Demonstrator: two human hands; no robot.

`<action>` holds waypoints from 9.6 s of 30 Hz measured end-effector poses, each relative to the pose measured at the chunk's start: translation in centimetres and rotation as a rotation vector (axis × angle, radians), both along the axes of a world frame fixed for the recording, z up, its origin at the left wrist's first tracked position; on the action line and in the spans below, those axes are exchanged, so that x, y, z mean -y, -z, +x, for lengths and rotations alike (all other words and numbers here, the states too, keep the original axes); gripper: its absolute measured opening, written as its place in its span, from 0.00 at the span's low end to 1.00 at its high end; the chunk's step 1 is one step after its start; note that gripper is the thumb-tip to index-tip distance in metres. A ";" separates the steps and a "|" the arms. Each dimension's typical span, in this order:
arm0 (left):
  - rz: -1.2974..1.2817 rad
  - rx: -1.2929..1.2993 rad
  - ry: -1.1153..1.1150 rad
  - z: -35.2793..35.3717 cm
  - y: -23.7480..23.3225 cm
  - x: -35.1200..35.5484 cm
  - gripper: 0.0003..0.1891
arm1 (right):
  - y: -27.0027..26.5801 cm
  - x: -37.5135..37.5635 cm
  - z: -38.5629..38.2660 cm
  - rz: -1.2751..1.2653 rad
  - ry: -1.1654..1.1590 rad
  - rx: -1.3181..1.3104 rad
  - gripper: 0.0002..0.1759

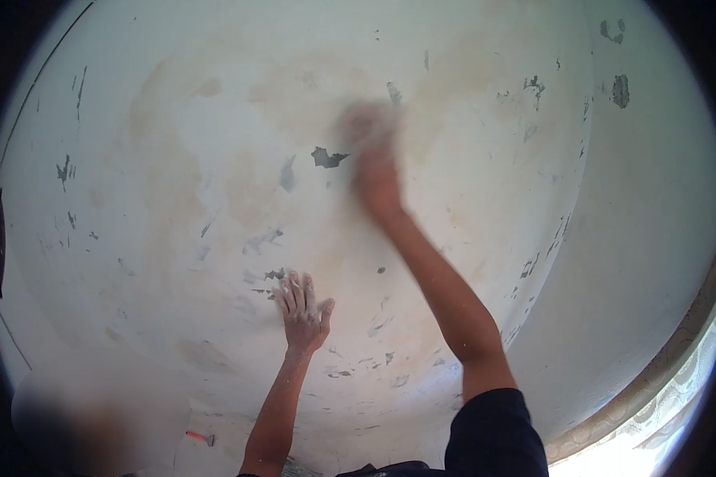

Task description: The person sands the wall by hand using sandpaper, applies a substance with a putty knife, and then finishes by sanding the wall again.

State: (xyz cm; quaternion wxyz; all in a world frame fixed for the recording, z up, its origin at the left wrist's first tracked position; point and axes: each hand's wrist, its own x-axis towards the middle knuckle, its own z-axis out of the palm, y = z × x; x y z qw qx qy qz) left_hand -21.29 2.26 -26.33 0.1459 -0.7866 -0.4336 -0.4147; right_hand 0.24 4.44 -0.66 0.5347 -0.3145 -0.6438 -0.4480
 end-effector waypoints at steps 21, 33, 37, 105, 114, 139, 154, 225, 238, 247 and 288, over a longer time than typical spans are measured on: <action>0.481 0.113 -0.015 -3.1 -18.0 -3.6 0.41 | -5.0 1.6 2.0 0.026 0.078 -0.011 0.43; 0.462 0.128 0.010 -3.1 -17.9 -3.6 0.41 | -0.1 -0.4 -1.9 -0.020 0.082 0.055 0.44; 0.477 0.152 0.023 -3.3 -17.6 -3.8 0.39 | 1.2 1.3 -2.9 -0.193 0.171 0.167 0.47; 0.392 0.110 0.030 -4.5 -15.6 -4.3 0.41 | -5.3 -0.1 -11.8 -0.044 -0.048 0.176 0.45; 0.520 0.080 0.072 -3.9 -23.9 -2.5 0.38 | 16.1 7.6 4.1 -0.229 0.103 -0.287 0.36; 0.670 -0.446 0.363 7.9 -33.3 -0.7 0.41 | 17.2 14.7 8.7 0.016 -0.004 -0.895 0.20; 0.416 -0.332 0.160 -10.4 -25.3 -0.7 0.40 | -8.3 3.9 5.1 0.191 0.116 -0.532 0.23; -0.279 0.301 0.169 -24.2 15.1 14.8 0.21 | 23.5 -1.2 -22.2 -0.541 0.014 0.634 0.39; -0.266 0.319 0.222 -24.5 12.9 15.2 0.22 | 21.7 -1.9 -24.4 -0.462 -0.109 0.693 0.41; -0.279 0.351 0.148 -26.2 14.1 15.8 0.21 | 11.0 -3.1 -22.3 -0.194 0.074 0.273 0.46; 0.414 -0.247 0.223 -8.9 -14.7 -4.2 0.37 | 43.2 23.5 -8.9 -0.864 -0.420 -1.527 0.17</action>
